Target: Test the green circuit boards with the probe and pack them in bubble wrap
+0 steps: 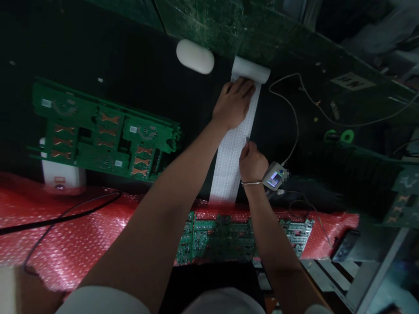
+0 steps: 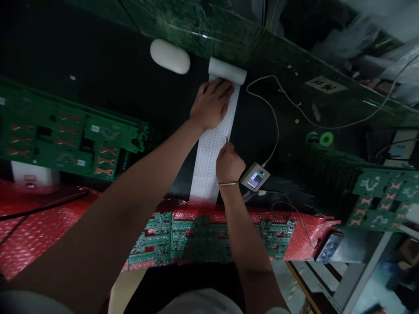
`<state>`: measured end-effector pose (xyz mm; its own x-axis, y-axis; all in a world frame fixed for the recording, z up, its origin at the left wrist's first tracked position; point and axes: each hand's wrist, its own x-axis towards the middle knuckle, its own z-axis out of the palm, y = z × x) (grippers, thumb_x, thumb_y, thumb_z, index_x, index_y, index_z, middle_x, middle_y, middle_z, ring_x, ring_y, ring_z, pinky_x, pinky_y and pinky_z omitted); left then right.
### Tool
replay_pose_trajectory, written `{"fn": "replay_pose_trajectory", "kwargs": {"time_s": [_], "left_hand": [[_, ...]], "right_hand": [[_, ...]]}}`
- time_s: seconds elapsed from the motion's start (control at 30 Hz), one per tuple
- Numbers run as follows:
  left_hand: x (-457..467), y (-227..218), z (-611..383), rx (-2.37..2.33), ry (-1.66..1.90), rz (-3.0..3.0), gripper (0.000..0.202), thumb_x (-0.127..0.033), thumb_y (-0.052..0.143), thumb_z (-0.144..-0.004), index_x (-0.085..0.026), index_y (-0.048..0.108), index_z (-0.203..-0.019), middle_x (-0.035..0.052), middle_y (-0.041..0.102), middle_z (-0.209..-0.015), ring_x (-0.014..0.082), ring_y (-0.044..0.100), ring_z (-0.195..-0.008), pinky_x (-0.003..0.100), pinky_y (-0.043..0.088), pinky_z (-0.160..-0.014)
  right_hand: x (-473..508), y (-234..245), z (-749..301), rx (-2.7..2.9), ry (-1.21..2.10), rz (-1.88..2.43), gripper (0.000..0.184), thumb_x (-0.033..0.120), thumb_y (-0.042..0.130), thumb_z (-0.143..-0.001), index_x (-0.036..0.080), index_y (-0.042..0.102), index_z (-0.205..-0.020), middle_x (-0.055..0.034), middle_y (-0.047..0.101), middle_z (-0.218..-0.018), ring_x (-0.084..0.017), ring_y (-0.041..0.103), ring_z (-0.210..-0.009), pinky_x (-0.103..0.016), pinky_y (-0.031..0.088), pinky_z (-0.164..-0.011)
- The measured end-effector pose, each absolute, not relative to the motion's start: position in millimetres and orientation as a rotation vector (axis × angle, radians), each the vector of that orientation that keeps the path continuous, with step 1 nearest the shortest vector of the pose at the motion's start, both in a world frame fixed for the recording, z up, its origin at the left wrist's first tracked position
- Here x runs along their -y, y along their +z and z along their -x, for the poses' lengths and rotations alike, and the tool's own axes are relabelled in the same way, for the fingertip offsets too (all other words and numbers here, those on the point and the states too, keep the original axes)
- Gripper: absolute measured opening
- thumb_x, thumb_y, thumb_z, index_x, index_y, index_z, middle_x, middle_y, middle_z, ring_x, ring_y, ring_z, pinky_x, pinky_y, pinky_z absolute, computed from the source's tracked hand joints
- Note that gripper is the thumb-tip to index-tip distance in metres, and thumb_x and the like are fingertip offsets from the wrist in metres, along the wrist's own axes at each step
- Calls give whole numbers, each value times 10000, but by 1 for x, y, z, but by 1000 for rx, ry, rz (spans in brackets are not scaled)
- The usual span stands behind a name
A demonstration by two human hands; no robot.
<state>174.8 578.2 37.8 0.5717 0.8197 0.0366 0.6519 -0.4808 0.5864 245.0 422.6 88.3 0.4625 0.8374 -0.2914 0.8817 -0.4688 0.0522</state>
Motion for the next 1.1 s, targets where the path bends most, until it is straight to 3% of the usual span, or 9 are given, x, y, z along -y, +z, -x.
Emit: {"fn": "replay_pose_trajectory", "kwargs": {"time_s": [0.13, 0.27, 0.43, 0.5, 0.67, 0.97, 1.1], "left_hand": [[-578, 39, -175, -1177, 438, -2309, 545, -288, 251, -975, -249, 407, -1496, 1, 364, -1581, 269, 227, -1491, 531, 207, -1215], [-580, 41, -174, -1170, 418, -2262, 561, -380, 275, -958, -286, 420, -1491, -21, 367, -1579, 270, 210, -1493, 521, 199, -1218], [-583, 39, -174, -1188, 386, -2280, 577, -426, 363, -926, -427, 342, -1503, -120, 421, -1534, 235, 187, -1498, 499, 190, -1220], [-581, 38, -174, -1203, 385, -2347, 559, -409, 341, -950, -389, 349, -1508, -92, 403, -1550, 246, 222, -1480, 503, 204, -1210], [-577, 37, -175, -1214, 403, -2505, 524, -355, 303, -1008, -175, 398, -1491, 58, 389, -1562, 288, 286, -1446, 516, 269, -1164], [-577, 35, -175, -1221, 440, -2506, 540, -411, 211, -1019, -220, 370, -1497, 17, 387, -1556, 265, 282, -1435, 502, 262, -1166], [-577, 35, -176, -1211, 392, -2489, 537, -410, 216, -1035, -169, 345, -1498, 59, 352, -1575, 282, 242, -1435, 538, 229, -1159]], "right_hand": [[-414, 73, -248, -1527, -359, -2638, 361, 304, 342, -1029, 118, 609, -1183, -72, 685, -761, -143, 623, -629, -222, 365, -548], [-406, 67, -254, -1593, -391, -2750, 392, 297, 303, -1037, 101, 590, -1219, -83, 704, -850, -147, 649, -689, -230, 415, -582], [-403, 68, -264, -1967, -339, -2724, 441, 250, 236, -1050, 107, 634, -1174, -124, 697, -1056, -169, 638, -966, -284, 471, -842], [-403, 64, -268, -2068, -296, -2685, 423, 234, 265, -1041, 117, 654, -1162, -133, 681, -1113, -188, 607, -1030, -323, 450, -907], [-405, 55, -272, -2090, -343, -2624, 406, 212, 285, -1032, 135, 622, -1245, -133, 666, -1176, -206, 572, -1098, -360, 429, -951], [-409, 53, -274, -2019, -475, -2823, 443, 171, 179, -1048, 96, 489, -1355, -138, 639, -1263, -163, 586, -1162, -305, 474, -938], [-405, 54, -277, -2071, -391, -2679, 431, 193, 227, -1049, 137, 574, -1299, -123, 645, -1237, -190, 582, -1149, -347, 454, -971]]}}
